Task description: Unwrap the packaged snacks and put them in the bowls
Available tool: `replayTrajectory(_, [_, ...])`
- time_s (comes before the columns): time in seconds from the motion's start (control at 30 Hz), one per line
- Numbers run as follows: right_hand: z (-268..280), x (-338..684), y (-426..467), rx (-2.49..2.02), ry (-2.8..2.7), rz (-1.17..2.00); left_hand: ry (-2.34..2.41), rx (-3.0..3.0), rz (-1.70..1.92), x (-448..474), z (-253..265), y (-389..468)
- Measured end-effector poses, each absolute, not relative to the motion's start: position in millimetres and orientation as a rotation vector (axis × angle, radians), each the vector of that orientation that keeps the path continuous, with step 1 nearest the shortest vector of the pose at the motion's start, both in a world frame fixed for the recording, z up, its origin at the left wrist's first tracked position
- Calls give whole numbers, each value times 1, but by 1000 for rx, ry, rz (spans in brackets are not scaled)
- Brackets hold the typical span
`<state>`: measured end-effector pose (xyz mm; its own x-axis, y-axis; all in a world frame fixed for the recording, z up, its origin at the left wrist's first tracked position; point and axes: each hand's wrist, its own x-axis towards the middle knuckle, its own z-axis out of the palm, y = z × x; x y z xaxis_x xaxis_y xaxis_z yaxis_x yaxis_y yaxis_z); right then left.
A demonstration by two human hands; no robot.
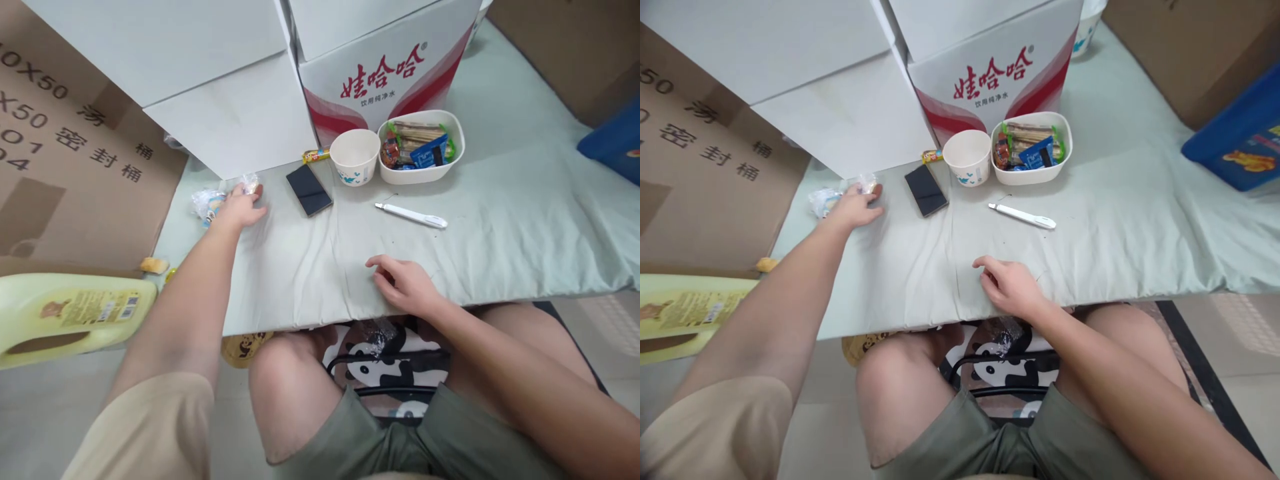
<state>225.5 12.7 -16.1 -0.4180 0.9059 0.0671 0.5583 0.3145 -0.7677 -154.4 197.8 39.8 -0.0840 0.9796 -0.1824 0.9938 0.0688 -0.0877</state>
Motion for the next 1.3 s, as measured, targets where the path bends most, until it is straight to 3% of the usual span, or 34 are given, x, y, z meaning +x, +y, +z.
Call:
replayTrajectory(0.13, [-18, 226, 13, -1271, -2092, 934, 2262, 2080, -144, -139, 48, 181])
replayTrajectory(0.47, [-17, 227, 19, -1255, -1984, 1040, 1956, 2382, 1008, -60, 64, 98])
replayTrajectory(0.67, [-21, 237, 29, -1206, -1635, 745, 1360, 2662, 949, 40, 19, 33])
replayTrajectory(0.8, [-26, 249, 30, -1212, -1692, 614, 1094, 2530, 979, 69, -4, 15])
replayTrajectory(0.97, [-27, 256, 27, -1193, -1807, 585, 1421, 2151, 1231, 60, -9, 21])
replayTrajectory(1.1, [-27, 254, 28, -1234, -1855, 510, 1828, 1918, 904, 52, -11, 30])
replayTrajectory(1.2, [-29, 246, 28, -1166, -1978, 532, 1694, 1811, 792, 51, -12, 29])
replayTrajectory(1.3, [-29, 236, 24, -1110, -2118, 511, 1448, 1602, 921, 49, -14, 26])
